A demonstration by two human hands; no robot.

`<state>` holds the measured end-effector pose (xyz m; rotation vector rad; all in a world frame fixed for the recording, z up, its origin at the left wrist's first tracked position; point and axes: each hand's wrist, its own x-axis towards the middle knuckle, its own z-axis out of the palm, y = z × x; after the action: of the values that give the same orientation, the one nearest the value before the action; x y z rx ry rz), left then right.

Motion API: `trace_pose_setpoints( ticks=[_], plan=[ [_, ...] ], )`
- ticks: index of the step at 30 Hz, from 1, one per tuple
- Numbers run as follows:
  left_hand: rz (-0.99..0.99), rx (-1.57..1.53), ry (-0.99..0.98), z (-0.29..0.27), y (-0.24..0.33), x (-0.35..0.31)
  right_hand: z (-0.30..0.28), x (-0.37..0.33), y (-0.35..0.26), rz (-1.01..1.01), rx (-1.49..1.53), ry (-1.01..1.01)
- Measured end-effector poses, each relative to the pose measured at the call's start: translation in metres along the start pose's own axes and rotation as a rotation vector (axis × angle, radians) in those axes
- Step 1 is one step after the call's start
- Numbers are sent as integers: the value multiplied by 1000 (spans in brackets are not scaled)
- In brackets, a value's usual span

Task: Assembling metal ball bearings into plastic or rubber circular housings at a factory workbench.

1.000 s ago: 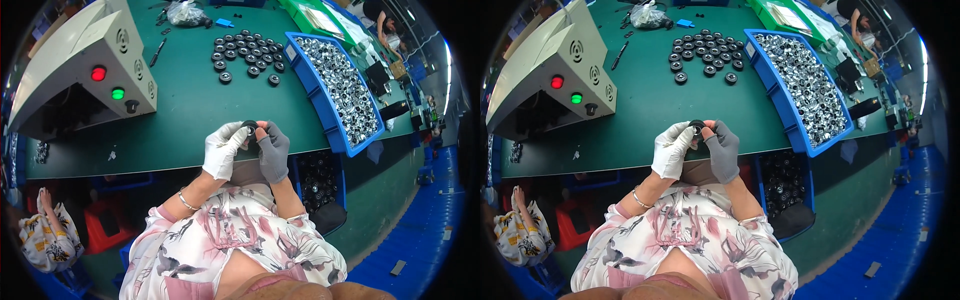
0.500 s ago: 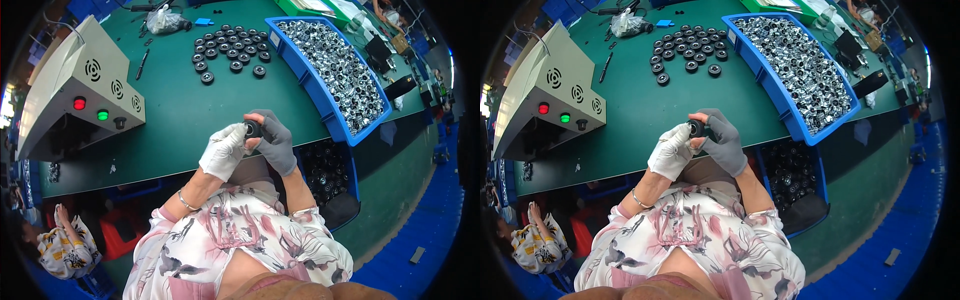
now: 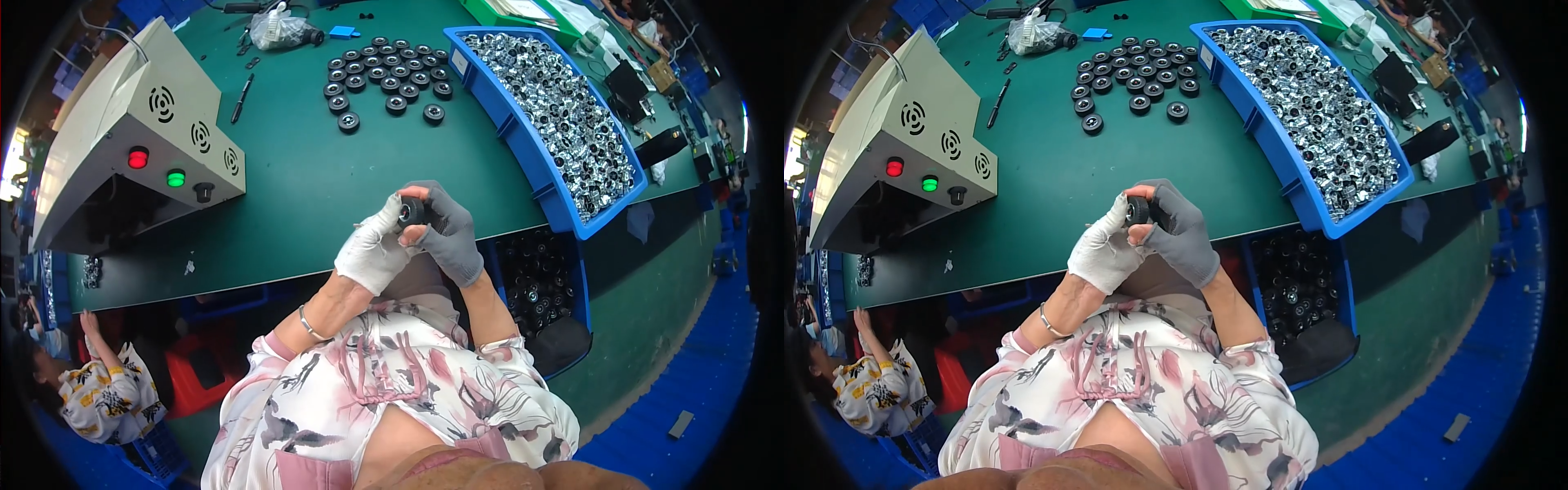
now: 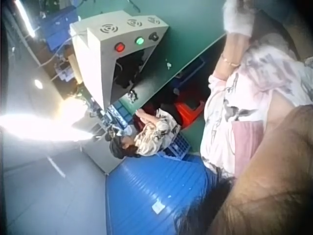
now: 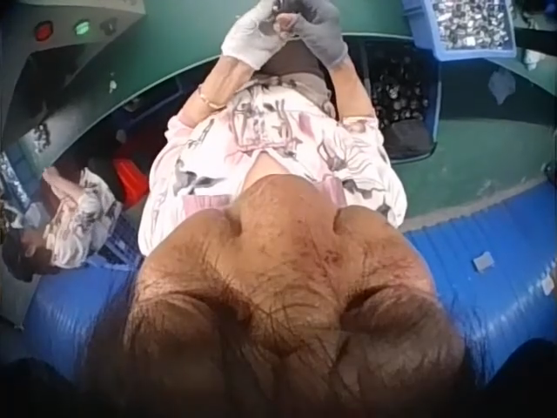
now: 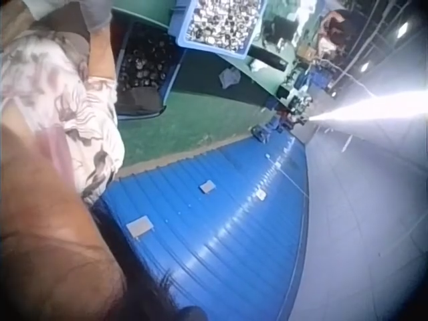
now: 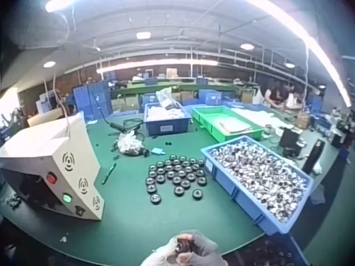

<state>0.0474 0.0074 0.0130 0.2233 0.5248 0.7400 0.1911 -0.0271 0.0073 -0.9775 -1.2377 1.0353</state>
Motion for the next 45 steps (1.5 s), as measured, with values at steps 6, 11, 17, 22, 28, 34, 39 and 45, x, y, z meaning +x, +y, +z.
trace_pose_setpoints(
  ticks=[6, 11, 17, 22, 28, 34, 39, 45],
  plan=[
    [42, 314, -12, -3, 8, -6, 1, -1, -6, 38, -219, 140],
    [82, 371, -76, -4, 12, -3, -6, 12, -14, -468, -895, 31],
    [53, 271, -179, -7, 12, -5, -3, 9, -9, -345, -662, 67],
    [30, 287, -192, -19, 9, 1, -8, 8, -12, -484, -878, 45],
    [29, 202, -198, -13, 7, 1, -2, 6, -13, -408, -754, 85],
    [-45, 19, -169, -12, 3, 2, -5, 5, -13, -451, -815, 93],
    [19, 49, -124, -12, 2, -1, 0, 5, -14, -480, -808, 95],
    [-3, -9, -181, -6, 0, -4, -3, 1, -11, -396, -790, 96]
  ],
)
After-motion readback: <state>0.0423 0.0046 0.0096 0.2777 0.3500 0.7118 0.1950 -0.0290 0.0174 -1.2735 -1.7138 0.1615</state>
